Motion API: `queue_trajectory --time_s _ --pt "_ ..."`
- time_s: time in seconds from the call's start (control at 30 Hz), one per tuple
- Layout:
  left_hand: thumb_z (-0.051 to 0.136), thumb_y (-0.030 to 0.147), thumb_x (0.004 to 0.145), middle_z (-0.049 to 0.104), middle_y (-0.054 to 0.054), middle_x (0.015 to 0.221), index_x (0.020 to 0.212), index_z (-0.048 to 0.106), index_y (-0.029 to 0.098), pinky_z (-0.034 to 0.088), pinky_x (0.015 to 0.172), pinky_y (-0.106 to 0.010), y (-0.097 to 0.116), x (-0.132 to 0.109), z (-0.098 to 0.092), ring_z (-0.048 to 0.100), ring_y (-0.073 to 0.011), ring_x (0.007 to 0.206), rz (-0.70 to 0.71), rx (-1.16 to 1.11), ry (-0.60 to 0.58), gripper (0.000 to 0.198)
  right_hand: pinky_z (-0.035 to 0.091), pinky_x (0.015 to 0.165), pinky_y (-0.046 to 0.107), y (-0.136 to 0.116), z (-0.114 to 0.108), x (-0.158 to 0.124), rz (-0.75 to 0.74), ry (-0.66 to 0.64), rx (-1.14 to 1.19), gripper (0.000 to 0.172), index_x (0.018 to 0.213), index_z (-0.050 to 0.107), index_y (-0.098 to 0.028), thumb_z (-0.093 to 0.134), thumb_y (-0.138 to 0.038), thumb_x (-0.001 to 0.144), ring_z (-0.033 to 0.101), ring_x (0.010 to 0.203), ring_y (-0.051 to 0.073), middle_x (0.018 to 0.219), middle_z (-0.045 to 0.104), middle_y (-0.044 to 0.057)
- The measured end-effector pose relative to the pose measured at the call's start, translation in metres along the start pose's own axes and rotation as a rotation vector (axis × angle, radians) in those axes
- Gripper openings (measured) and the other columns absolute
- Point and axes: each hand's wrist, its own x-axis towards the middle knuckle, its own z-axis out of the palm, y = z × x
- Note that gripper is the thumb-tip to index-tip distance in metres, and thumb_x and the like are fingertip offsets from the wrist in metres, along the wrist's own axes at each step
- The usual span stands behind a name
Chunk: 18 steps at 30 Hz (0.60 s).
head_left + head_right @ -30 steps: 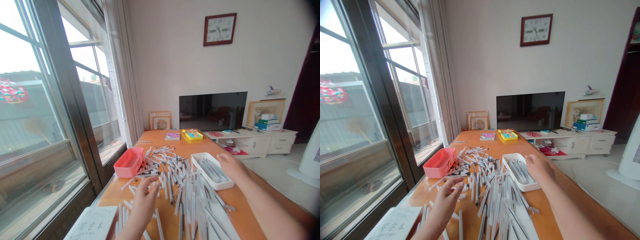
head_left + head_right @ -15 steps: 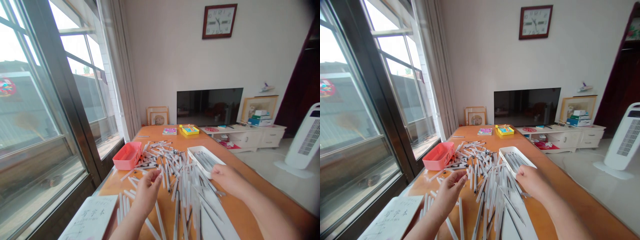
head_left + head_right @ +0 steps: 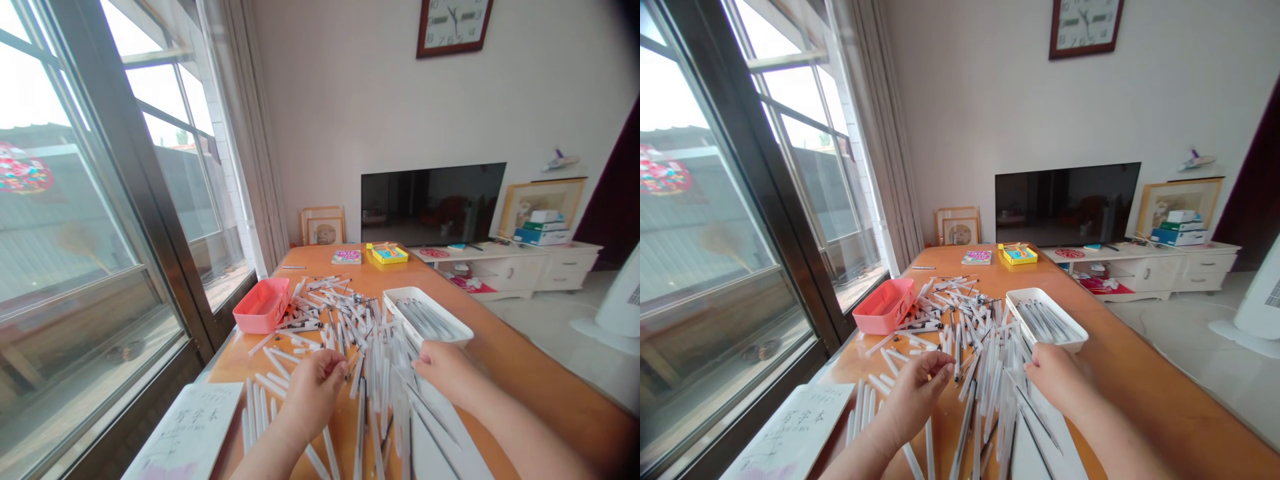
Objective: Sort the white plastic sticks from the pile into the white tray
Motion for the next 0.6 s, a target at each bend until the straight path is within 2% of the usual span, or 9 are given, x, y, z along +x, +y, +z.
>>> queue_trajectory --time_s 0.2,0.3,0.4,0.6 --pt "0.053 0.040 0.089 0.071 -0.002 0.076 0.090 0.075 0.022 0.043 0.066 -0.027 -0.003 -0.001 0.004 0.062 -0.0196 0.072 -0.008 0.055 -0.035 0.028 0.025 0.056 0.029 -0.021 0.002 0.000 -0.083 0.040 -0.015 0.030 0.075 0.065 -0.026 0.048 -0.047 0.088 0.064 0.076 0.024 0.075 0.072 0.004" --pt "0.054 0.040 0.089 0.071 -0.003 0.079 0.091 0.074 0.023 0.044 0.068 -0.028 -0.003 -0.002 0.005 0.063 -0.0206 0.076 0.003 0.085 -0.044 0.027 0.024 0.057 0.027 -0.027 -0.001 0.000 -0.113 0.086 -0.005 0.022 0.084 0.065 -0.026 0.051 -0.043 0.088 0.064 0.078 0.023 0.079 0.072 0.003" --pt "0.053 0.037 0.089 0.072 -0.004 0.086 0.094 0.073 0.023 0.044 0.071 -0.028 -0.004 -0.002 0.004 0.064 -0.0207 0.081 0.020 0.126 -0.035 0.025 0.023 0.056 0.027 -0.026 -0.008 -0.007 -0.147 0.105 0.023 0.015 0.085 0.063 -0.026 0.053 -0.038 0.086 0.062 0.071 0.019 0.075 0.071 0.001" --pt "0.051 0.024 0.084 0.068 -0.002 0.081 0.090 0.072 0.023 0.041 0.068 -0.026 -0.001 -0.004 0.004 0.061 -0.0179 0.076 0.006 0.232 -0.087 0.021 0.022 0.052 0.027 -0.015 -0.009 -0.030 -0.208 -0.034 -0.008 0.018 0.064 0.056 -0.024 0.059 -0.033 0.079 0.054 0.058 0.017 0.061 0.065 -0.001"
